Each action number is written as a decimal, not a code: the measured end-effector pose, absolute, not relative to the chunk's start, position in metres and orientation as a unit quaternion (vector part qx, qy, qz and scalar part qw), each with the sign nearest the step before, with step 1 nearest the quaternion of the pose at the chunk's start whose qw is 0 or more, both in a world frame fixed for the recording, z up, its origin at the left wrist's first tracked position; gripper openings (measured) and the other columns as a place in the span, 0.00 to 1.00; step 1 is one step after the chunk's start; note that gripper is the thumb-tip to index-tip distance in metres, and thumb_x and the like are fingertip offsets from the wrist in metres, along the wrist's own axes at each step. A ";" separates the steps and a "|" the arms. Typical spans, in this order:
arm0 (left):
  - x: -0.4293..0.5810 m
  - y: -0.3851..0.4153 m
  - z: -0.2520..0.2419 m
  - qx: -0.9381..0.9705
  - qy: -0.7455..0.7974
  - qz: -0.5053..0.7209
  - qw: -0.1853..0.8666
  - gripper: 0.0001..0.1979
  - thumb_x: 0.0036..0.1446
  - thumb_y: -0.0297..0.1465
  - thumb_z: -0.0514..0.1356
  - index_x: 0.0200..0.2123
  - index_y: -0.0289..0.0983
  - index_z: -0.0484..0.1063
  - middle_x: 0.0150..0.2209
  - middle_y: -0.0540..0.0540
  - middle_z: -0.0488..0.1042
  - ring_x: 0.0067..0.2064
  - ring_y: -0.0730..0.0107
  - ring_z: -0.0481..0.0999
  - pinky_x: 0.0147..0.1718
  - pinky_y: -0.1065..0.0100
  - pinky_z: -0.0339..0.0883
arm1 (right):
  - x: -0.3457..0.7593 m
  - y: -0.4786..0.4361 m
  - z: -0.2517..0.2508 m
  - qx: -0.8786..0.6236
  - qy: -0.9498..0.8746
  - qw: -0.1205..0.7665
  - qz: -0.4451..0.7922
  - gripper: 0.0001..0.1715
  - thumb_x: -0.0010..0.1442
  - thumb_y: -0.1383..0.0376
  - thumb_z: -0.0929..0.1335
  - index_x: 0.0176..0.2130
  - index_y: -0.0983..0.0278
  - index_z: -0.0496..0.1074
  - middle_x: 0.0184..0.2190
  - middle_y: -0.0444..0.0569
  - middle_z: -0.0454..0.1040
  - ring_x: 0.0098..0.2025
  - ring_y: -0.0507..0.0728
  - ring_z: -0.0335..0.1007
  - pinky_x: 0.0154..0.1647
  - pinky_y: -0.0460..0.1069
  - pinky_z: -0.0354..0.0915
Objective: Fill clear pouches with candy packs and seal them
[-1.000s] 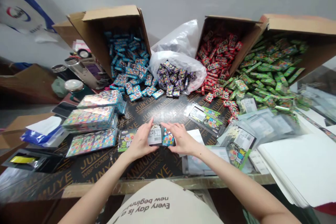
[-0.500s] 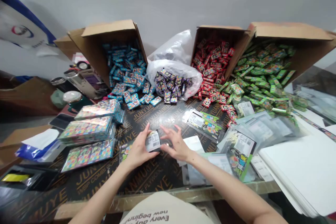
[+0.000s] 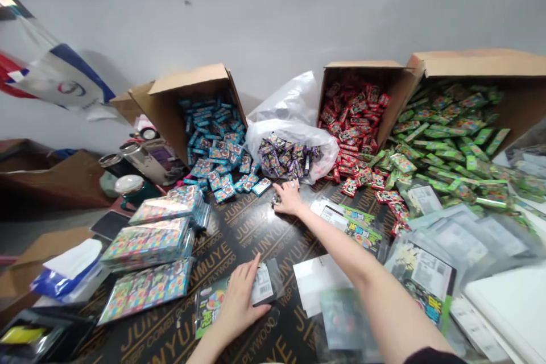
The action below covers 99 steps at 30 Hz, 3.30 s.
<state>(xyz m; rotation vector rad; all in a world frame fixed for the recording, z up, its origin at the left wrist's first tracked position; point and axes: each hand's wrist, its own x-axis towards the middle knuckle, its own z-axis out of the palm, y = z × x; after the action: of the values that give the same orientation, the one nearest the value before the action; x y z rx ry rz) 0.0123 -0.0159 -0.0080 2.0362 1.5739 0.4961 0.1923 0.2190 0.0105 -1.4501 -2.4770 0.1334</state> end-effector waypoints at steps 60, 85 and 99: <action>-0.001 0.002 -0.015 0.801 0.525 0.174 0.229 0.49 0.40 0.27 0.60 0.62 0.42 0.36 0.52 0.42 0.61 0.52 0.57 0.62 0.51 0.54 0.55 | 0.373 0.209 0.030 -0.710 -0.690 0.134 0.041 0.27 0.55 0.64 0.65 0.54 0.70 0.59 0.49 0.64 0.65 0.54 0.66 0.57 0.50 0.60 0.54; 0.052 0.019 0.045 0.286 0.501 0.448 0.683 0.14 0.39 0.36 0.66 0.23 0.30 0.71 0.21 0.49 0.72 0.21 0.75 0.70 0.24 0.72 0.65 | 0.232 0.053 0.065 -0.320 -0.816 0.320 0.359 0.54 0.38 0.57 0.75 0.59 0.58 0.49 0.59 0.54 0.52 0.59 0.64 0.48 0.58 0.60 0.47; 0.059 0.006 0.051 0.170 0.443 0.471 0.743 0.13 0.40 0.31 0.67 0.29 0.31 0.70 0.20 0.51 0.70 0.20 0.78 0.68 0.24 0.73 0.63 | 0.219 0.031 0.051 -0.345 -0.793 0.341 0.370 0.61 0.39 0.57 0.74 0.62 0.57 0.38 0.61 0.54 0.47 0.62 0.63 0.43 0.60 0.60 0.41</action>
<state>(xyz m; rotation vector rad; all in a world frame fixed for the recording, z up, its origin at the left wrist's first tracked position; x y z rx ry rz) 0.0587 0.0057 0.0510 0.3734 0.9711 1.0321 0.2193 0.0314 0.0511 -0.8976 -2.0619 0.9615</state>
